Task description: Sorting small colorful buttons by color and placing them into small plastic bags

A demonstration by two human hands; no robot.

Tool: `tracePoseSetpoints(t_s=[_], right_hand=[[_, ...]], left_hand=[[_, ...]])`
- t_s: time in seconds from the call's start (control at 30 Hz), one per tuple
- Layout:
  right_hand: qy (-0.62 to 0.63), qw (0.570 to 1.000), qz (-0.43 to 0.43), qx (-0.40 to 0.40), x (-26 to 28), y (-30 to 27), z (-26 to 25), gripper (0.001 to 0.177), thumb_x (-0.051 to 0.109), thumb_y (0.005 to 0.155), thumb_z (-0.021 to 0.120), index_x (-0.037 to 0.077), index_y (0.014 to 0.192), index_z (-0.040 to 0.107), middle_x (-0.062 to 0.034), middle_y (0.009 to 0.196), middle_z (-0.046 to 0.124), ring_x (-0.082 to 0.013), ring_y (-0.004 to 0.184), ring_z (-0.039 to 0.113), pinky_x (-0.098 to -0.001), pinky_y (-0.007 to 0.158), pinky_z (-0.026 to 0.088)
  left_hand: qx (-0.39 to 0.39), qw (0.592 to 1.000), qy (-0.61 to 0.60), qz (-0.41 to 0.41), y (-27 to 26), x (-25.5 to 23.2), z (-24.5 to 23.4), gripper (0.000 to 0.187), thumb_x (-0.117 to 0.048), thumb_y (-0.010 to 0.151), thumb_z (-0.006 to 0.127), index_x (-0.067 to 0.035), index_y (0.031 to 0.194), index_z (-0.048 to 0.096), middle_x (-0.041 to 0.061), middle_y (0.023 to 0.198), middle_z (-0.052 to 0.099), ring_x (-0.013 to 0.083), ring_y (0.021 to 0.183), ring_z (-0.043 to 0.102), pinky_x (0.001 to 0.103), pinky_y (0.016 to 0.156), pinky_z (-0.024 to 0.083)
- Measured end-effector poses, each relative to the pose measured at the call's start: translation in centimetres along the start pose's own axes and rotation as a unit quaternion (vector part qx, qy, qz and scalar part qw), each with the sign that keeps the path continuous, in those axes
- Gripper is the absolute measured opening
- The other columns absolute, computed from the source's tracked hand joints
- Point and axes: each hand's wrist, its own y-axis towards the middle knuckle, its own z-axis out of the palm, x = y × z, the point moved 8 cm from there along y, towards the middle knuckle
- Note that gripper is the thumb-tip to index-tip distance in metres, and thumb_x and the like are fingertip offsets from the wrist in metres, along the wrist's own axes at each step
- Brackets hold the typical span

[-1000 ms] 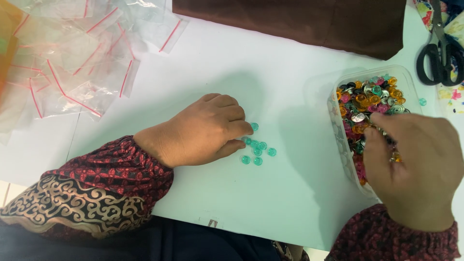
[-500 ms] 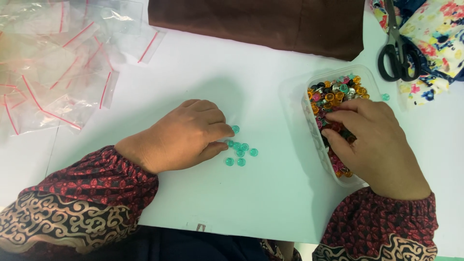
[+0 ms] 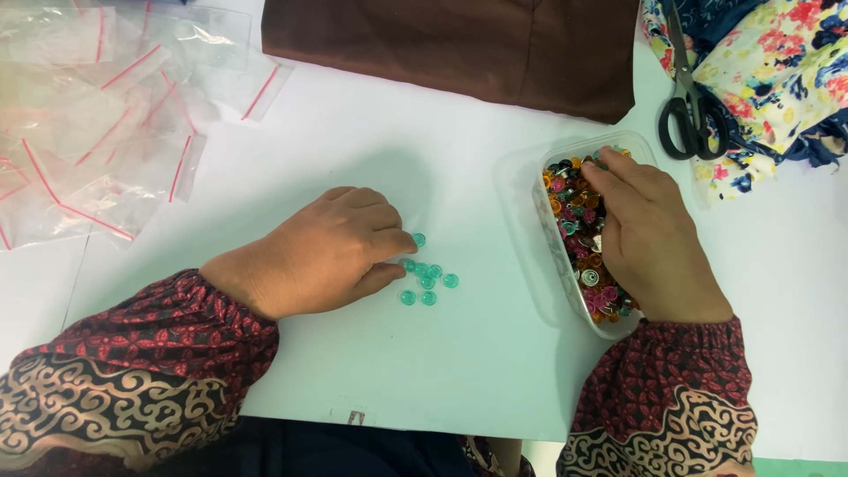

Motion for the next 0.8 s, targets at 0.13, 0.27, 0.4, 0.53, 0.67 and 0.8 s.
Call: tracePoseSetpoints(t_s=[0.13, 0.27, 0.4, 0.53, 0.67, 0.8], right_hand=[[-0.015, 1.000, 0.013, 0.008, -0.2, 0.1, 0.1, 0.053, -0.015, 0.090, 0.049, -0.002, 0.139, 0.066, -0.0209, 0.142, 0.065, -0.0383, 0.126, 0.057, -0.0474, 0.113, 0.045], [-0.023, 0.999, -0.003, -0.031, 0.5, 0.2, -1.0, 0.036, -0.012, 0.094, 0.059, -0.002, 0.125, 0.075, -0.0174, 0.121, 0.073, -0.0353, 0.106, 0.064, -0.0448, 0.096, 0.050], [-0.050, 0.997, -0.015, -0.056, 0.7, -0.2, -1.6, 0.031, -0.009, 0.094, 0.067, -0.002, 0.122, 0.077, -0.0178, 0.114, 0.075, -0.0355, 0.102, 0.067, -0.0463, 0.093, 0.053], [-0.090, 0.994, 0.008, -0.054, 1.4, -0.2, -2.5, 0.036, 0.000, 0.102, 0.065, -0.002, 0.138, 0.068, -0.0166, 0.115, 0.072, -0.0361, 0.101, 0.065, -0.0491, 0.090, 0.050], [-0.046, 0.998, 0.024, -0.023, 2.8, 0.1, -2.6, 0.023, 0.003, 0.098, 0.064, 0.001, 0.119, 0.073, -0.0130, 0.095, 0.068, -0.0331, 0.090, 0.062, -0.0464, 0.080, 0.049], [-0.011, 0.998, 0.054, 0.045, 4.0, -0.2, -1.7, 0.020, 0.007, 0.096, 0.066, 0.007, 0.112, 0.077, -0.0074, 0.090, 0.067, -0.0292, 0.085, 0.062, -0.0455, 0.074, 0.051]], left_hand=[[0.000, 1.000, -0.001, 0.001, 0.0, 0.0, 0.1, 0.021, -0.028, 0.088, 0.080, -0.015, 0.102, 0.071, 0.002, 0.089, 0.065, 0.0287, 0.089, 0.063, 0.043, 0.084, 0.053], [0.003, 1.000, 0.007, -0.004, 0.0, 0.0, 0.2, 0.023, -0.028, 0.087, 0.080, -0.016, 0.104, 0.071, 0.002, 0.090, 0.065, 0.0296, 0.090, 0.063, 0.044, 0.083, 0.053], [0.007, 1.000, 0.008, -0.011, -0.1, 0.3, 0.6, 0.023, -0.028, 0.087, 0.080, -0.017, 0.104, 0.070, 0.002, 0.091, 0.066, 0.0299, 0.090, 0.063, 0.044, 0.084, 0.053], [0.010, 1.000, 0.010, -0.015, -0.1, 0.3, 0.6, 0.022, -0.028, 0.086, 0.079, -0.018, 0.104, 0.071, 0.002, 0.092, 0.066, 0.0297, 0.091, 0.063, 0.045, 0.085, 0.053], [0.005, 1.000, 0.006, -0.013, -0.1, 0.3, 0.5, 0.023, -0.029, 0.087, 0.079, -0.017, 0.105, 0.070, 0.002, 0.092, 0.065, 0.0294, 0.091, 0.064, 0.044, 0.085, 0.053], [0.006, 1.000, -0.001, -0.014, -0.1, 0.2, 0.4, 0.023, -0.031, 0.089, 0.079, -0.017, 0.105, 0.071, 0.002, 0.092, 0.066, 0.0288, 0.091, 0.063, 0.045, 0.086, 0.053]])
